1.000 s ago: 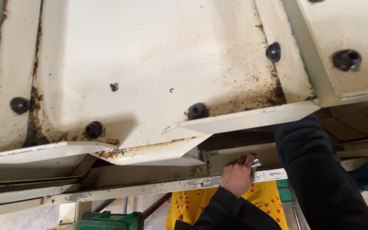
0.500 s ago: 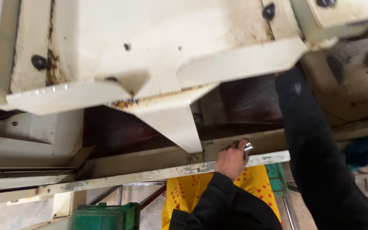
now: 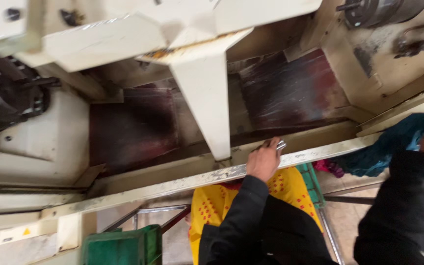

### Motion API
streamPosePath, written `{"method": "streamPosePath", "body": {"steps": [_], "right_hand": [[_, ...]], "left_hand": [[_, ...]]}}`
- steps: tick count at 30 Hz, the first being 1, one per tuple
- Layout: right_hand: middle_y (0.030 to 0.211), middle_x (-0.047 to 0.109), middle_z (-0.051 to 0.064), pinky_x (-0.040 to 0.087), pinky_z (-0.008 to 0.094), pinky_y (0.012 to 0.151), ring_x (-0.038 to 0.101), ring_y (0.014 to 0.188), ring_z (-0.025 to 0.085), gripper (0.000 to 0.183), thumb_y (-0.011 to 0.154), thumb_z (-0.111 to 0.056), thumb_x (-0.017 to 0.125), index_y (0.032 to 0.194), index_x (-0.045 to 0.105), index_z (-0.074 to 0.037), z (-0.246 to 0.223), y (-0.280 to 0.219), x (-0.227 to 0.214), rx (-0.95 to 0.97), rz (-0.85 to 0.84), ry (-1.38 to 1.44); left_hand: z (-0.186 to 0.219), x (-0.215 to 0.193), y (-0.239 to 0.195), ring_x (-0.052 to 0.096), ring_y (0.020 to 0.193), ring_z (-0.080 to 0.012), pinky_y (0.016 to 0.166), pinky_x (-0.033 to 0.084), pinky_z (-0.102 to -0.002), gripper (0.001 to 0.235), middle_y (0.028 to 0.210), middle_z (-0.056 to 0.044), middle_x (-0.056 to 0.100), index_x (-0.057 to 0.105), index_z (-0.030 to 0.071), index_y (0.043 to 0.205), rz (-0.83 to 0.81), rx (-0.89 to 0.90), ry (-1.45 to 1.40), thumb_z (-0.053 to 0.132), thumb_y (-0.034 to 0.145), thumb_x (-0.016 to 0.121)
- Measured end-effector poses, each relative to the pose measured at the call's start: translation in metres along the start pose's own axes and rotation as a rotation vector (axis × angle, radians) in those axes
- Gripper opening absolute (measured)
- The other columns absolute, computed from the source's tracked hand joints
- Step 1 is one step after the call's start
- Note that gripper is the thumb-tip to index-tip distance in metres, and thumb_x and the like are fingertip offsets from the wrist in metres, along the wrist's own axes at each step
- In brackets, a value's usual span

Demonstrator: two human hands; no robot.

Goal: The person uses a metal rod and a cloth to adjust a component on the underside of a machine. They then open a panel, place the rod inside, and later retrieve it. The person also handles several cylindrical metal parts, placing them into a blue tray.

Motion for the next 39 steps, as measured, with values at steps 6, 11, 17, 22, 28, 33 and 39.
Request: {"method": "streamPosePath", "body": {"steps": [6,11,17,22,28,33,39], "right_hand": [[0.096,0.062,0.012,0.055,0.032,0.081,0.060,0.085,0.020,0.026,0.119,-0.018,0.045,0.106,0.058,0.001,-0.043,-0.005,-0.019,-0.181,0.048,0.198],[0.096,0.061,0.012,0.054,0.031,0.080,0.060,0.083,0.020,0.026,0.120,-0.017,0.044,0.107,0.057,0.002,-0.060,-0.039,0.018,-0.300,-0.074,0.360],[0.095,0.059,0.013,0.054,0.030,0.079,0.059,0.082,0.020,0.027,0.121,-0.016,0.042,0.107,0.055,0.003,-0.112,-0.094,0.075,-0.410,-0.250,0.602],[0.095,0.058,0.013,0.053,0.030,0.077,0.058,0.081,0.019,0.027,0.122,-0.015,0.041,0.107,0.054,0.004,-0.168,-0.147,0.117,-0.502,-0.431,0.810],[0.094,0.057,0.014,0.053,0.029,0.076,0.058,0.079,0.019,0.028,0.123,-0.013,0.039,0.108,0.053,0.005,-0.237,-0.179,0.156,-0.643,-0.654,1.023],[0.094,0.056,0.014,0.052,0.028,0.075,0.057,0.078,0.019,0.028,0.124,-0.012,0.038,0.108,0.052,0.006,-0.275,-0.207,0.158,-0.714,-0.776,1.151],[0.091,0.055,0.015,0.053,0.028,0.078,0.057,0.076,0.020,0.041,0.128,-0.024,0.035,0.105,0.051,0.005,-0.286,-0.216,0.186,-0.437,-0.984,1.384]], "left_hand": [[0.009,-0.014,-0.007,0.071,0.089,-0.0399,0.077,0.057,-0.052,0.034,0.117,-0.017,0.069,0.053,0.019,0.132,0.124,0.072,-0.066,0.023,0.098,0.057],[0.014,-0.039,-0.031,0.072,0.093,-0.0347,0.076,0.059,-0.045,0.038,0.120,-0.012,0.071,0.058,0.022,0.133,0.306,0.204,-0.285,0.018,0.095,0.059],[-0.027,-0.087,-0.120,0.071,0.097,-0.0192,0.089,0.058,-0.034,0.016,0.110,-0.007,0.069,0.064,0.010,0.122,0.708,0.232,-0.714,0.015,0.108,0.060],[-0.174,-0.156,-0.233,0.053,0.074,-0.0088,0.068,0.043,-0.025,0.020,0.084,0.002,0.058,0.066,0.003,0.117,1.070,0.120,-1.101,0.019,0.114,0.053],[-0.304,-0.269,-0.507,0.051,0.051,-0.0092,0.044,0.040,-0.027,0.025,0.065,0.001,0.053,0.059,0.009,0.098,2.046,-0.286,-1.001,0.032,0.106,0.058],[-0.296,-0.327,-0.633,0.049,0.047,-0.0090,0.039,0.039,-0.026,0.042,0.066,0.000,0.052,0.063,-0.001,0.094,2.418,-0.293,-0.813,0.040,0.097,0.069],[-0.309,-0.353,-0.657,0.046,0.047,-0.0094,0.039,0.035,-0.026,0.042,0.062,-0.002,0.050,0.053,0.005,0.079,2.387,-0.217,-0.779,0.039,0.097,0.072]]}}
Point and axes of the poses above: each hand's wrist, its own y-axis towards the middle knuckle, its own x-axis out of the palm, z = x × y, the point moved 10 cm from there along y, towards the middle knuckle
